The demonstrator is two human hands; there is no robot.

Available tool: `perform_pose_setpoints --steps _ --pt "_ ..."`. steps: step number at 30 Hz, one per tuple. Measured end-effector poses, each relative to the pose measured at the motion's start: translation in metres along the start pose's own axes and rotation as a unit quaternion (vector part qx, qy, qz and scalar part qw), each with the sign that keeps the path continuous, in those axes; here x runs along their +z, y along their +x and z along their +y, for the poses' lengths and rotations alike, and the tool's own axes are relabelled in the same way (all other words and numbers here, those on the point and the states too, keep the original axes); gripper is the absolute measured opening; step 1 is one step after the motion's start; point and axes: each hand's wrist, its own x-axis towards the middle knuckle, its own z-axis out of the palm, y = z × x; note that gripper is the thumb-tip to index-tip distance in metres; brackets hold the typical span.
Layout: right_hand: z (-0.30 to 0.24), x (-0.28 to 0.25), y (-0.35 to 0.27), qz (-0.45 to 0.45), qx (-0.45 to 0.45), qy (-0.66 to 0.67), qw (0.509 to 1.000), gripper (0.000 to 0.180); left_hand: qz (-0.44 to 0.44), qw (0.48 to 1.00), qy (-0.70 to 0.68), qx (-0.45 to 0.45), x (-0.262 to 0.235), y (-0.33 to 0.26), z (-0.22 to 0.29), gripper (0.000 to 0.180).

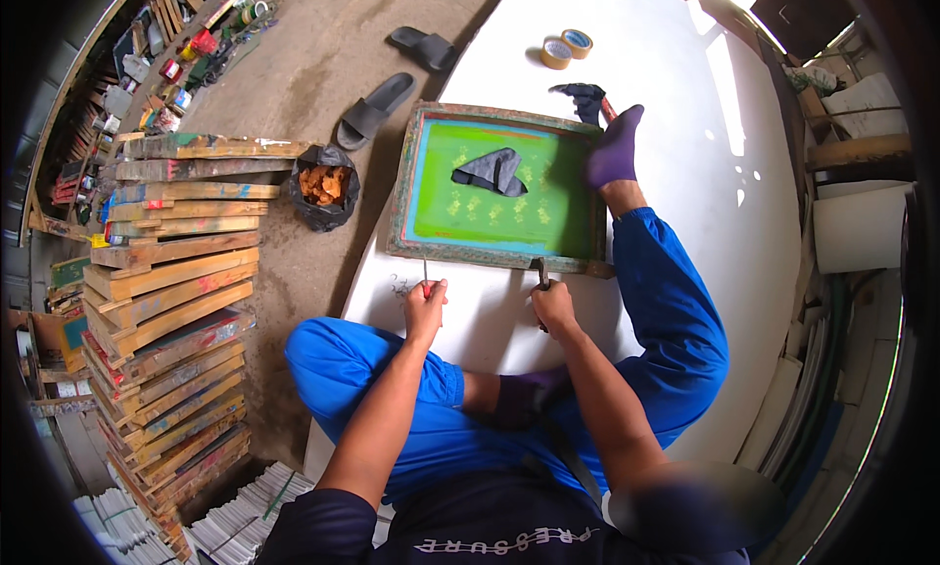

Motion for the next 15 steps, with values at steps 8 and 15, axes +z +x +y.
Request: perform_pose_setpoints --steps 8,15 --pt "0.022 0.009 -0.003 -0.067 -0.08 0.211 0.972 0.016 -0.011 0.999 -0.029 -0.027 -0.004 -0.007 0.006 0.028" --pt "-0.004 0.066 -0.052 -0.247 -0.104 0.126 0.955 0.031 -0.116 0.987 -0.104 -0.039 -0.007 -0.023 0.026 0.035"
